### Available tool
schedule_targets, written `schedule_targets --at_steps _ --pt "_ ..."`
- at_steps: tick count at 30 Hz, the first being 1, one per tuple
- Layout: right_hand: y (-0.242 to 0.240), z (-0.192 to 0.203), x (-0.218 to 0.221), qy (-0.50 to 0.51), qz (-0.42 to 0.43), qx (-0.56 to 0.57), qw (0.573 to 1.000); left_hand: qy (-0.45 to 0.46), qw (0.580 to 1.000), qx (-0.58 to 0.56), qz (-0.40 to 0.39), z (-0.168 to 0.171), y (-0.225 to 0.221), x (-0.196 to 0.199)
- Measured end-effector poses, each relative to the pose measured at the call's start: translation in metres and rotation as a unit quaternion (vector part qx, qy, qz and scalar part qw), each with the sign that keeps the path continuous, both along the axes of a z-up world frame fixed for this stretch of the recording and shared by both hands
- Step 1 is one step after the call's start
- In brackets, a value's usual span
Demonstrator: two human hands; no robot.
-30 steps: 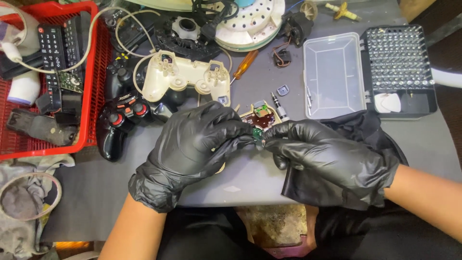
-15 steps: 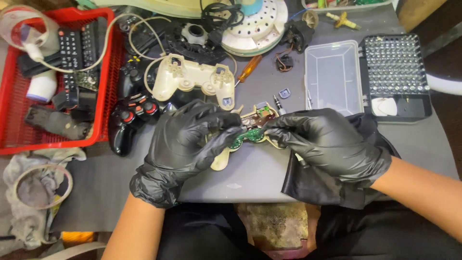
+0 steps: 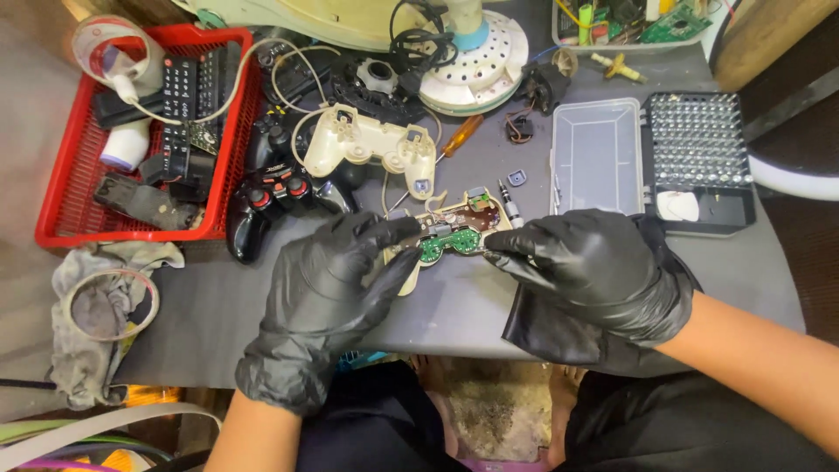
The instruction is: Reassembling the internal components of a game controller, specifically placing the circuit board and button membranes into the shell.
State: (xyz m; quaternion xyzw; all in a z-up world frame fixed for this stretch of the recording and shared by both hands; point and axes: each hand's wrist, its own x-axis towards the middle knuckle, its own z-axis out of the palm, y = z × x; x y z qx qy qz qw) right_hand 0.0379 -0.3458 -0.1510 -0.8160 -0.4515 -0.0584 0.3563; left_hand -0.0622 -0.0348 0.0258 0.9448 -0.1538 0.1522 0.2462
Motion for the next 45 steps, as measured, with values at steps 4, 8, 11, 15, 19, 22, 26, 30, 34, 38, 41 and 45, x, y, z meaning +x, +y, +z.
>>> schedule_targets --at_steps 4,8,11,15,19,22,26,30,34,38,41,45 --pt "0.018 0.064 -0.018 -0.249 -0.098 -0.077 0.960 0.039 0.996 0.073 0.034 -0.002 -0.010 -0.015" --pt "0.015 0.061 -0.022 -0.254 -0.133 -0.042 0.957 0.151 0.981 -0.005 0.122 0.001 -0.028 -0.025" --pt "0.010 0.042 -0.018 -0.263 -0.138 -0.044 0.954 0.258 0.923 -0.216 0.187 -0.017 -0.049 -0.032" --pt "0.018 0.005 -0.024 -0.268 -0.131 -0.046 0.954 0.305 0.850 -0.377 0.207 -0.070 -0.078 -0.028" --pt "0.032 0.058 -0.040 -0.372 -0.168 0.049 0.912 0.262 0.752 -0.578 0.175 -0.085 -0.081 -0.023" --pt "0.047 0.101 -0.048 -0.429 -0.028 -0.018 0.903 0.273 0.740 -0.575 0.217 -0.090 -0.078 -0.024" --pt "0.043 0.095 -0.040 -0.485 0.002 -0.004 0.874 0.250 0.702 -0.643 0.174 -0.114 -0.065 -0.027" --pt "0.041 0.046 -0.037 -0.416 -0.034 -0.040 0.908 0.204 0.711 -0.653 0.165 -0.134 -0.061 -0.026" --pt "0.035 -0.004 -0.034 -0.378 -0.092 -0.048 0.920 0.194 0.744 -0.610 0.193 -0.126 -0.059 -0.031" --pt "0.042 0.016 -0.049 -0.209 -0.167 0.013 0.963 0.184 0.767 -0.574 0.220 -0.153 -0.067 -0.035" --pt "0.051 0.054 -0.081 0.071 -0.162 0.083 0.981 0.222 0.776 -0.546 0.224 -0.149 -0.061 -0.033" --pt "0.074 0.097 -0.097 0.342 -0.150 0.153 0.915 0.211 0.778 -0.558 0.196 -0.147 -0.062 -0.036"
